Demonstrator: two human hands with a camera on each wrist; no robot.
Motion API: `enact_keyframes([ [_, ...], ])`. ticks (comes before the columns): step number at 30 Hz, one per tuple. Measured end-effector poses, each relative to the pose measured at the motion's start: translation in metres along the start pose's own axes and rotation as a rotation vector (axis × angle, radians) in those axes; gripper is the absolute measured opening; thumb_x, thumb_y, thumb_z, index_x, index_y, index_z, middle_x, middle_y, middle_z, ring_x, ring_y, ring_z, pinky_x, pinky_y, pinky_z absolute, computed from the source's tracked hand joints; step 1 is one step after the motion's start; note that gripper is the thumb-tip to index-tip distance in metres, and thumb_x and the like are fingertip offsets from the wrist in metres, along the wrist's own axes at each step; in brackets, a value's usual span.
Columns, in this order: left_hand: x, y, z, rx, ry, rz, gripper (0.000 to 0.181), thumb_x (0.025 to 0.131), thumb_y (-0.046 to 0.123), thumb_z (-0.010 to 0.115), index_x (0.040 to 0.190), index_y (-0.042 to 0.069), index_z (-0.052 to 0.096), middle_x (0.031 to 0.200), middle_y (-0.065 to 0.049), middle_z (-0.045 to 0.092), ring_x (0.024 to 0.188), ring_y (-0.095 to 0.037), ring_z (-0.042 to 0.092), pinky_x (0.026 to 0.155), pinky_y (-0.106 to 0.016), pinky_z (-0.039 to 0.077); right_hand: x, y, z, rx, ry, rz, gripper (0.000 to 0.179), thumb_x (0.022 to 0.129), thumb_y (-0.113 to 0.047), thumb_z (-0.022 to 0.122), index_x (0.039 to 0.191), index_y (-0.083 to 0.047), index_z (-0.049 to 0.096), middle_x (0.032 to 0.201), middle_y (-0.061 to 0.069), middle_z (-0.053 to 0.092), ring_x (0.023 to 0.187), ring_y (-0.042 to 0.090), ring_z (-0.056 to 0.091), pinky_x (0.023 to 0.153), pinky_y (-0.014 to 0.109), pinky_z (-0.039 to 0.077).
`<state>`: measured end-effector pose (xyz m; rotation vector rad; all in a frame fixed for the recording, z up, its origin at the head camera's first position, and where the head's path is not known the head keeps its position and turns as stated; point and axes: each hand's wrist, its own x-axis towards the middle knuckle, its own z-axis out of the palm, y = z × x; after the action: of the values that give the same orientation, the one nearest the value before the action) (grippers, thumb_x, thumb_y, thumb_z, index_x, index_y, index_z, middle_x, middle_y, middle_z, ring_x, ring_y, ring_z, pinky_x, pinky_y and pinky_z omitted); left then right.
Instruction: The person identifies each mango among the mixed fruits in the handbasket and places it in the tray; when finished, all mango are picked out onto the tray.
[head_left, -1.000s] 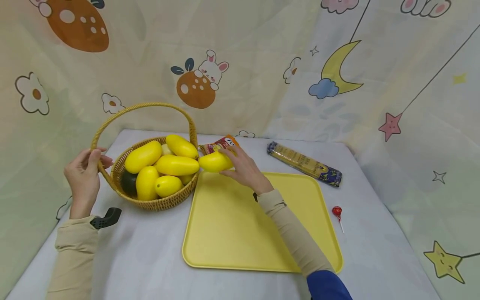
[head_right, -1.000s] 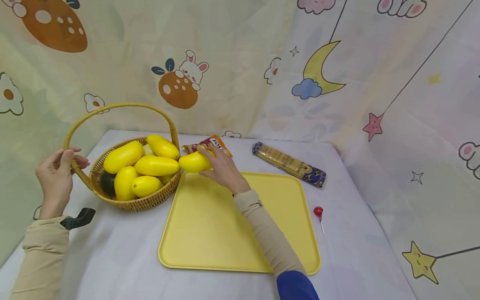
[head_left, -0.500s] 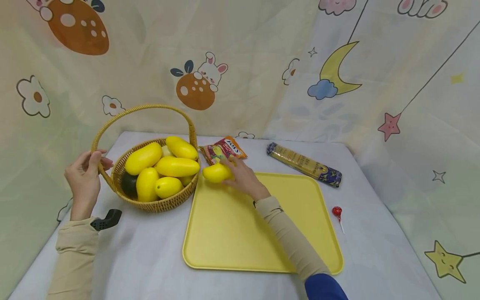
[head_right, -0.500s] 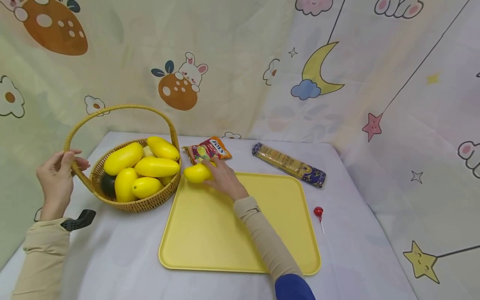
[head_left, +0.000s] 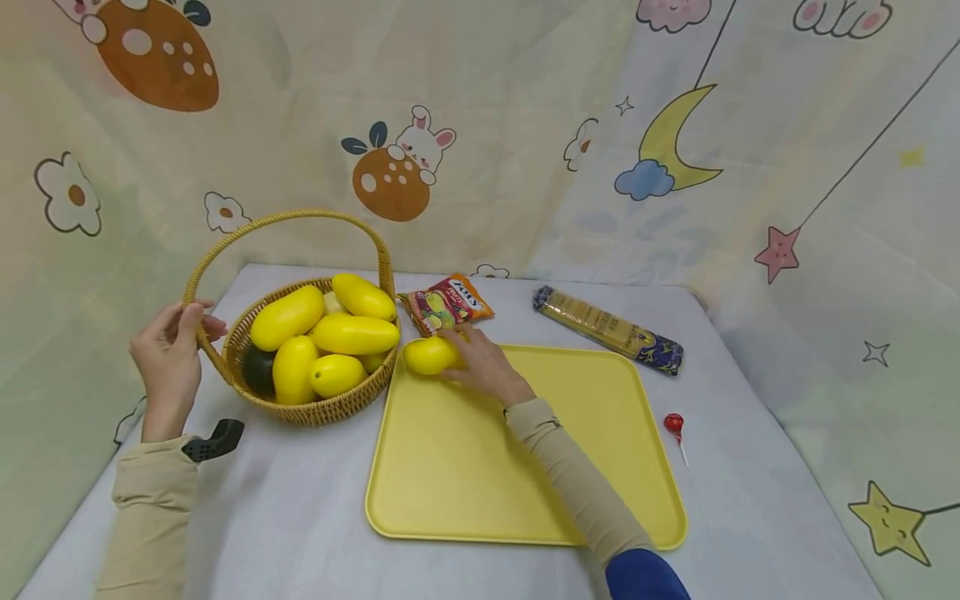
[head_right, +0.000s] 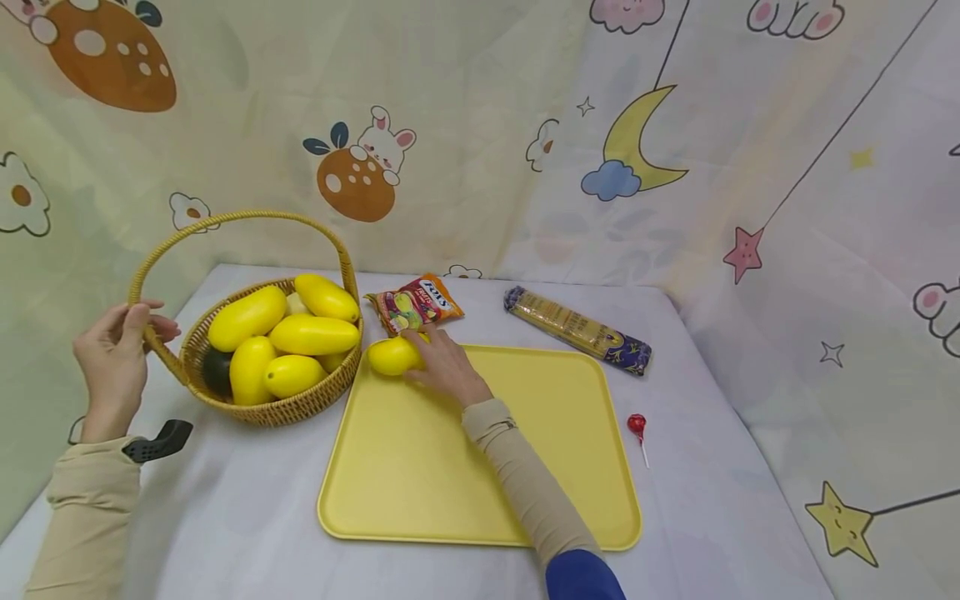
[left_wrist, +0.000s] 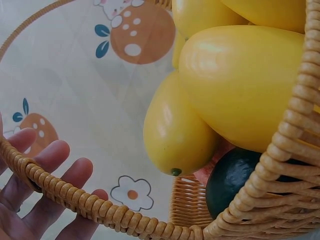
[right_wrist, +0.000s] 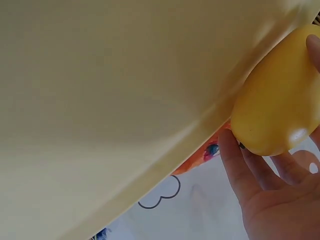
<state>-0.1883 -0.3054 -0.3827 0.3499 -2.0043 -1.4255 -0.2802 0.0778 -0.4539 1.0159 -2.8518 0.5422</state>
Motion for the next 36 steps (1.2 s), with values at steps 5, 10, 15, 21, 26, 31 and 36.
enact_keyframes([
  [5, 0.0, 0.001, 0.0, 0.0, -0.006, 0.008, 0.034, 0.096, 0.032, 0.054, 0.114, 0.007, 0.067, 0.078, 0.013, 0.062, 0.073, -0.003, 0.06, 0.076, -0.007, 0.047, -0.001, 0.001, 0.003, 0.005, -0.007, 0.005, 0.066, 0.086, -0.036, 0.072, 0.142, -0.018, 0.043, 0.139, 0.014, 0.043, 0.121, 0.031, 0.048, 0.095, 0.048, 0.047],
  [10, 0.0, 0.0, 0.0, 0.007, -0.004, 0.01, 0.034, 0.096, 0.032, 0.054, 0.114, 0.007, 0.068, 0.078, 0.013, 0.062, 0.073, -0.002, 0.061, 0.076, -0.007, 0.046, -0.001, 0.002, 0.005, -0.001, -0.006, 0.003, 0.066, 0.086, -0.037, 0.071, 0.142, -0.018, 0.043, 0.138, 0.014, 0.044, 0.119, 0.031, 0.049, 0.095, 0.047, 0.047],
  [15, 0.0, -0.001, 0.0, 0.004, -0.001, 0.014, 0.029, 0.096, 0.029, 0.054, 0.112, 0.009, 0.069, 0.077, 0.013, 0.062, 0.073, -0.001, 0.061, 0.076, -0.006, 0.046, -0.001, 0.002, 0.006, 0.003, 0.003, -0.005, 0.066, 0.086, -0.036, 0.072, 0.142, -0.017, 0.043, 0.137, 0.014, 0.044, 0.119, 0.031, 0.049, 0.094, 0.047, 0.048],
  [21, 0.0, -0.002, 0.0, -0.002, -0.002, 0.012, 0.034, 0.096, 0.031, 0.054, 0.114, 0.005, 0.067, 0.077, 0.013, 0.062, 0.072, -0.001, 0.061, 0.076, -0.006, 0.046, 0.0, 0.003, 0.007, 0.015, -0.005, -0.009, 0.068, 0.086, -0.036, 0.072, 0.143, -0.017, 0.042, 0.138, 0.014, 0.043, 0.121, 0.03, 0.048, 0.097, 0.047, 0.046],
  [26, 0.0, -0.001, 0.0, -0.003, -0.002, 0.008, 0.031, 0.096, 0.03, 0.054, 0.112, 0.009, 0.068, 0.077, 0.013, 0.062, 0.073, -0.002, 0.061, 0.076, -0.007, 0.046, 0.0, 0.002, 0.005, 0.014, -0.003, -0.006, 0.069, 0.085, -0.037, 0.073, 0.143, -0.017, 0.043, 0.138, 0.013, 0.044, 0.121, 0.03, 0.048, 0.099, 0.047, 0.044],
  [31, -0.001, -0.001, -0.001, -0.003, 0.004, 0.011, 0.03, 0.096, 0.029, 0.054, 0.112, 0.009, 0.068, 0.077, 0.013, 0.062, 0.073, -0.002, 0.061, 0.076, -0.007, 0.046, 0.001, 0.0, 0.001, 0.007, 0.002, -0.01, 0.068, 0.085, -0.041, 0.072, 0.142, -0.016, 0.045, 0.137, 0.011, 0.045, 0.123, 0.029, 0.047, 0.103, 0.046, 0.04],
  [36, -0.001, 0.0, 0.0, -0.003, 0.006, 0.022, 0.032, 0.096, 0.03, 0.054, 0.113, 0.006, 0.068, 0.077, 0.014, 0.062, 0.072, -0.002, 0.06, 0.076, -0.007, 0.046, 0.005, -0.006, -0.008, -0.001, 0.005, -0.023, 0.07, 0.086, -0.044, 0.07, 0.144, -0.016, 0.042, 0.138, 0.01, 0.045, 0.126, 0.028, 0.045, 0.105, 0.045, 0.039],
])
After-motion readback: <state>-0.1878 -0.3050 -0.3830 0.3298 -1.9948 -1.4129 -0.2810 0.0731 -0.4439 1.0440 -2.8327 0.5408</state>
